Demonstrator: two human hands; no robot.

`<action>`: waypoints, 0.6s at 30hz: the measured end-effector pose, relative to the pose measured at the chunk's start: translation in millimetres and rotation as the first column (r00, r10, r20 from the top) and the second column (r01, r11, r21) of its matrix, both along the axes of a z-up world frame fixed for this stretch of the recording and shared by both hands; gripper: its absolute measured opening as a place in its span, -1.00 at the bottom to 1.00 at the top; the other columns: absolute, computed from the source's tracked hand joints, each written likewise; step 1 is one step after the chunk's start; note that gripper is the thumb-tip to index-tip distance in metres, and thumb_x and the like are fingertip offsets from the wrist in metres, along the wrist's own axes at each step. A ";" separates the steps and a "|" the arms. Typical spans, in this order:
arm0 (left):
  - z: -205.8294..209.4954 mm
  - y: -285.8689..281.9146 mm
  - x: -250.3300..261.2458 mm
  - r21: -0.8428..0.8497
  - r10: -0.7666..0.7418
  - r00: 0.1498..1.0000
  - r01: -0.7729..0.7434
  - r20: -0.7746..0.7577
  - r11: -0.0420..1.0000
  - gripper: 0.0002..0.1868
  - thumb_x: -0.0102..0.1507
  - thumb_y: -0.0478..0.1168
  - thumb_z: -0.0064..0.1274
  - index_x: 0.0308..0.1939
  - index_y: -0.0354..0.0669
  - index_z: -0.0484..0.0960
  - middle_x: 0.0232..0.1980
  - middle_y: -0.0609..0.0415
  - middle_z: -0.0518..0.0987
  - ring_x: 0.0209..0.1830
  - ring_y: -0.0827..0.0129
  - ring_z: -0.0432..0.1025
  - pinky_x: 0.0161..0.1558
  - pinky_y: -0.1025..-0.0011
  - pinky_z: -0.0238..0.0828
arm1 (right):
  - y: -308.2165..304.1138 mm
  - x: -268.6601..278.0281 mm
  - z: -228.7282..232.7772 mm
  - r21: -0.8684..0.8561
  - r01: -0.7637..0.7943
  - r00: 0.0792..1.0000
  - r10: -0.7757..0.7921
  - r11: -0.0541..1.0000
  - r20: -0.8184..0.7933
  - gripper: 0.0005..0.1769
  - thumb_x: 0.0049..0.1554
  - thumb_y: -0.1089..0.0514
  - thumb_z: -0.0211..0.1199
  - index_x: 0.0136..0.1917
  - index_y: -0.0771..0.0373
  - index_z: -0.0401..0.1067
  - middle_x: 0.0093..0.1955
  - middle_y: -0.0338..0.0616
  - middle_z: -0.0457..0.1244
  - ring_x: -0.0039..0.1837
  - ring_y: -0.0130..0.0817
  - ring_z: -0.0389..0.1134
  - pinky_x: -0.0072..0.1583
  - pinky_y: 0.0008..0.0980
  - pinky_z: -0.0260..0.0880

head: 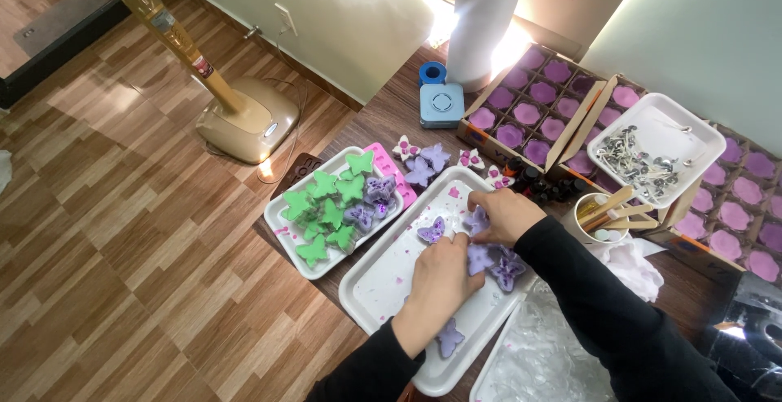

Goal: Preparing and arranging decorative wax pieces for candle making.

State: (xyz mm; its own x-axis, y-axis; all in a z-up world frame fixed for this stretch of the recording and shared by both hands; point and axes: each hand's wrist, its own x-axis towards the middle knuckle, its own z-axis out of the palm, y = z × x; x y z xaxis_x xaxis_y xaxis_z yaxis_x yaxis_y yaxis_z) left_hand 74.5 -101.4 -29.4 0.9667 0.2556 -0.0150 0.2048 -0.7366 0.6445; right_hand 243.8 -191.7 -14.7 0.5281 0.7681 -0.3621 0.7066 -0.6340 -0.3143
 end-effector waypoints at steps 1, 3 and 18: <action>4.3 3.2 -0.5 -0.001 0.000 1.000 0.000 0.000 1.000 -0.50 0.04 -0.12 0.36 -0.08 -0.34 0.52 -0.19 -0.22 0.57 -0.18 -0.11 0.52 -0.12 0.09 0.48 | 0.5 -0.5 1.2 -0.001 0.000 1.000 0.000 1.000 0.000 -0.34 -0.18 -0.05 0.58 0.14 0.14 0.41 -0.08 0.02 0.41 0.05 -0.01 0.46 0.08 -0.11 0.47; 13.0 10.5 -1.6 -0.049 0.002 0.999 -0.004 -0.044 0.999 -0.51 0.05 -0.13 0.34 -0.07 -0.33 0.52 -0.17 -0.23 0.56 -0.17 -0.13 0.52 -0.12 0.07 0.49 | 2.3 -1.6 3.5 -0.014 0.057 0.998 -0.057 0.998 0.003 -0.39 -0.15 -0.03 0.54 0.14 0.10 0.42 -0.08 0.00 0.42 0.04 -0.02 0.47 0.06 -0.10 0.49; 42.5 47.5 69.9 0.305 0.171 0.963 -0.230 0.210 0.924 -0.41 0.06 -0.14 0.34 0.10 -0.28 0.52 -0.03 -0.10 0.59 0.05 0.05 0.45 0.03 0.14 0.33 | 16.7 17.2 20.0 0.296 0.179 0.931 -0.259 0.938 0.256 -0.44 -0.08 0.13 0.37 0.22 -0.03 0.45 0.14 -0.09 0.31 0.06 0.00 0.42 0.03 -0.05 0.46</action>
